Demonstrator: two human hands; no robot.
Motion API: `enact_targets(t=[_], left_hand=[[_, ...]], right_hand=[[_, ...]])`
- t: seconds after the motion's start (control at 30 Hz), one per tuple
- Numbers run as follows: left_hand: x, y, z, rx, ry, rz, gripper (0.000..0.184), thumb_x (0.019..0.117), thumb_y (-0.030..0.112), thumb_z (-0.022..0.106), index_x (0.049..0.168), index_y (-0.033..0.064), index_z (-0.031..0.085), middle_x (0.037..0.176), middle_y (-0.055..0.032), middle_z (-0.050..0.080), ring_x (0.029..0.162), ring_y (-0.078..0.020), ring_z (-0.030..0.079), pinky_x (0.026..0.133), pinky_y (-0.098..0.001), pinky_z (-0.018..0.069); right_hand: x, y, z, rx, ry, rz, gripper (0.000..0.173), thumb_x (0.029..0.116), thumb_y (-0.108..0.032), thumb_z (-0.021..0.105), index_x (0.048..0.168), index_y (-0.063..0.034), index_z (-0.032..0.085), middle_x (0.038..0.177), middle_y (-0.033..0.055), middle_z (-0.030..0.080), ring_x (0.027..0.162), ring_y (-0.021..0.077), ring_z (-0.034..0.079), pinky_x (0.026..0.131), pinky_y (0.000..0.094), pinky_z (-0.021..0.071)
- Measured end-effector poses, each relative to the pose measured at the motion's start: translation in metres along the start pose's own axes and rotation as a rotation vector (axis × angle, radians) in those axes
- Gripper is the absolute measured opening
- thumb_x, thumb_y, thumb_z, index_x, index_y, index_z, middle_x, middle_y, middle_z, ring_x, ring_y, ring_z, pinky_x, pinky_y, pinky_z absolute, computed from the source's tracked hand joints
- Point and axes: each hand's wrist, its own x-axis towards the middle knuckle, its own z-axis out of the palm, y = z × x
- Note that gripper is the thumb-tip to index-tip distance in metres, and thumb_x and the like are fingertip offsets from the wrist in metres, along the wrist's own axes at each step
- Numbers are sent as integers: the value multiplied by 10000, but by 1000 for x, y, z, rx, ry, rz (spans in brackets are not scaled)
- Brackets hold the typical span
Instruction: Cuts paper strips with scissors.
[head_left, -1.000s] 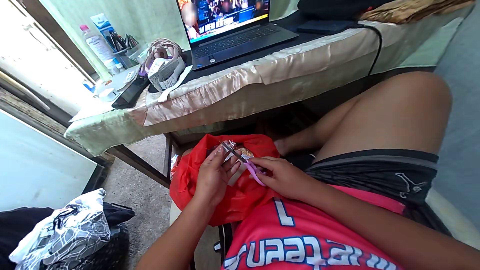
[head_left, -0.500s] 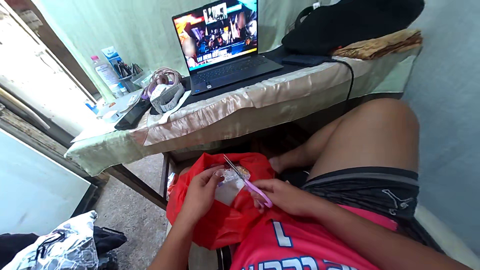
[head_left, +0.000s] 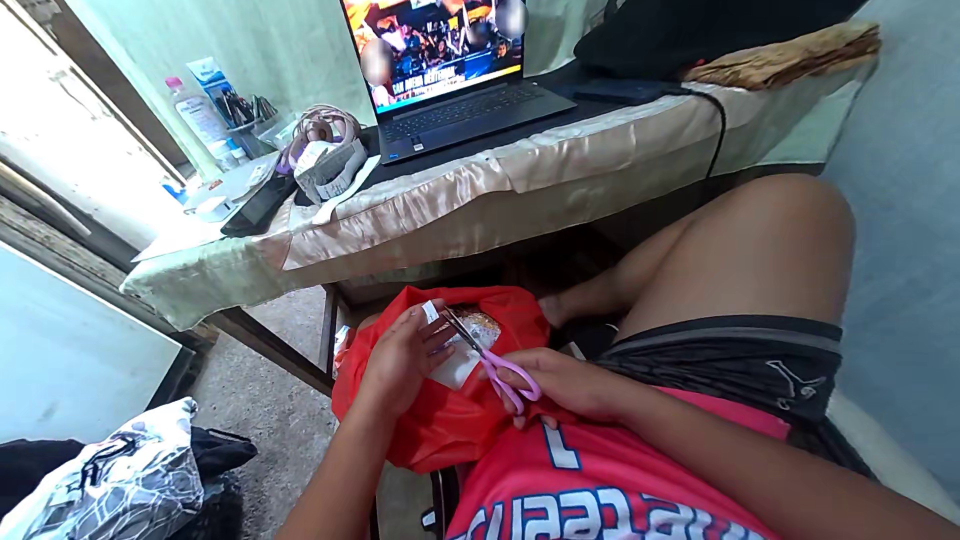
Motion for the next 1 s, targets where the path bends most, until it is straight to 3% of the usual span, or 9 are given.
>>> enact_targets(t=[0.2,0.47,0.57,0.67,0.77,0.87,1.0], left_hand=[[2,0,-1,14,58,-11,455,1135,311,275,1466,79,485,1358,-178,635,1224,-339,643,1006,-523,539],[6,-2,-2,32,92,15,443,1138,294,285,1445,63,506,1339,-173,645,1192,-319,661,978,-490,559],[5,-2,-3,3,126,94,423,1137,264,311,1441,37,498,1344,-178,640,1171,-323,672,950,-479,578],[4,-3,-3,-18,145,133,386,1130,220,365,1399,3,537,1209,-200,682,1034,-314,710,874,-476,602],[5,-8,-6,81,106,173,315,1098,164,449,1300,4,631,978,-135,672,840,-238,675,819,-469,600],[4,-9,-5,180,63,177,293,1074,139,506,1293,10,652,1004,-125,676,833,-219,666,807,-433,599],[4,-12,-1,174,59,202,243,1027,104,602,1234,-14,645,1000,-138,692,826,-219,692,787,-407,617]], right_hand=[[2,0,1,11,117,84,355,1096,-374,474,1259,-118,657,871,28,708,674,124,687,468,236,517],[2,-1,4,-11,143,71,353,1091,-388,484,1258,-134,664,865,23,699,668,129,678,478,250,527],[4,1,1,20,240,-18,344,1095,-332,490,1268,-84,654,876,37,696,719,137,687,638,281,596],[3,0,-1,-10,317,-70,358,1076,-254,548,1387,-81,591,955,46,711,774,146,709,691,297,622],[4,2,-1,-96,403,-108,394,1046,-247,609,1414,-110,578,962,34,727,728,134,702,627,270,602],[4,2,-1,-150,436,-149,442,1026,-225,635,1436,-114,514,992,31,725,765,126,713,657,275,616],[4,6,0,-242,471,-218,443,1011,-272,660,1416,-139,538,932,14,710,719,114,692,634,269,607]])
